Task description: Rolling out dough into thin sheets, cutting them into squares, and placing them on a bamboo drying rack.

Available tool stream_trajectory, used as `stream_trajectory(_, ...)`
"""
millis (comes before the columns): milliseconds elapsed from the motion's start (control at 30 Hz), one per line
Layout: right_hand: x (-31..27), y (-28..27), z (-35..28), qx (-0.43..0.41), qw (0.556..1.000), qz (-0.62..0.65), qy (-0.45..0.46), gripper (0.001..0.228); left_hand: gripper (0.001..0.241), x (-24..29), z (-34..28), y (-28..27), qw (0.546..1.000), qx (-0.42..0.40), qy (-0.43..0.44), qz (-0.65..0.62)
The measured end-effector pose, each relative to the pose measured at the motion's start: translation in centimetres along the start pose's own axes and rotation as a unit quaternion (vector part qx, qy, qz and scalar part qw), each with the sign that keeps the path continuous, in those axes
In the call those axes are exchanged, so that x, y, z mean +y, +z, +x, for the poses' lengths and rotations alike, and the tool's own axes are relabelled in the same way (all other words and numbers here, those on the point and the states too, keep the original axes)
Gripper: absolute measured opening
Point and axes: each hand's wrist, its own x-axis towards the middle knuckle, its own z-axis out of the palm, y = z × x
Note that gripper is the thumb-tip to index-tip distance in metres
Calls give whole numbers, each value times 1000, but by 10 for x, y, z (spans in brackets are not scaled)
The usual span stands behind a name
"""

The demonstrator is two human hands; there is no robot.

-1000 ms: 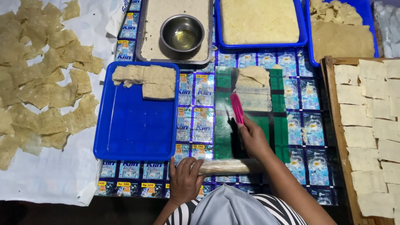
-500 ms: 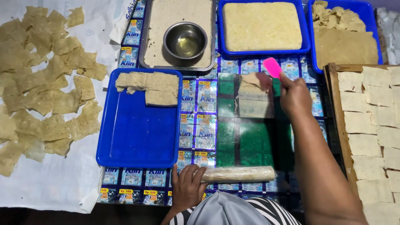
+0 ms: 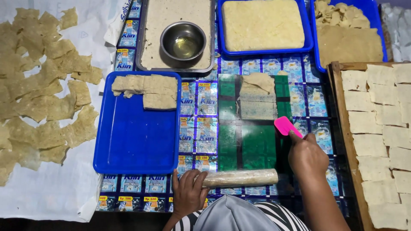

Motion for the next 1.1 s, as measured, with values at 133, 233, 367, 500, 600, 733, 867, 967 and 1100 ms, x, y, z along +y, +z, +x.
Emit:
stream_trajectory(133,-7,22,18,11,1000,29,3,44,58,1,1,-2,1000,1,-2,11)
stream_trajectory(233,-6,45,34,53,997,47,1,43,58,3,1,-2,1000,6,-4,10)
stream_trajectory(367,-11,46,50,39,995,85,24,37,58,1,3,-1,1000,5,-3,2)
stream_trajectory(500,-7,44,63,78,987,143,16,36,59,2,1,-1,1000,3,-12,6)
stream_trajectory(600,-6,28,75,24,980,196,18,38,58,5,1,-3,999,-16,-32,7)
stream_trajectory(733,5,24,84,81,981,177,15,34,57,-3,-2,5,1000,-4,-9,24)
stream_trajectory(867,5,33,67,81,948,308,-9,27,57,-9,-4,12,999,27,19,37)
stream_trajectory(967,-5,59,51,104,944,311,-36,14,56,-7,-5,13,999,29,19,36)
stream_trajectory(1100,-7,90,49,116,953,274,-54,13,61,-9,-9,16,999,5,5,34)
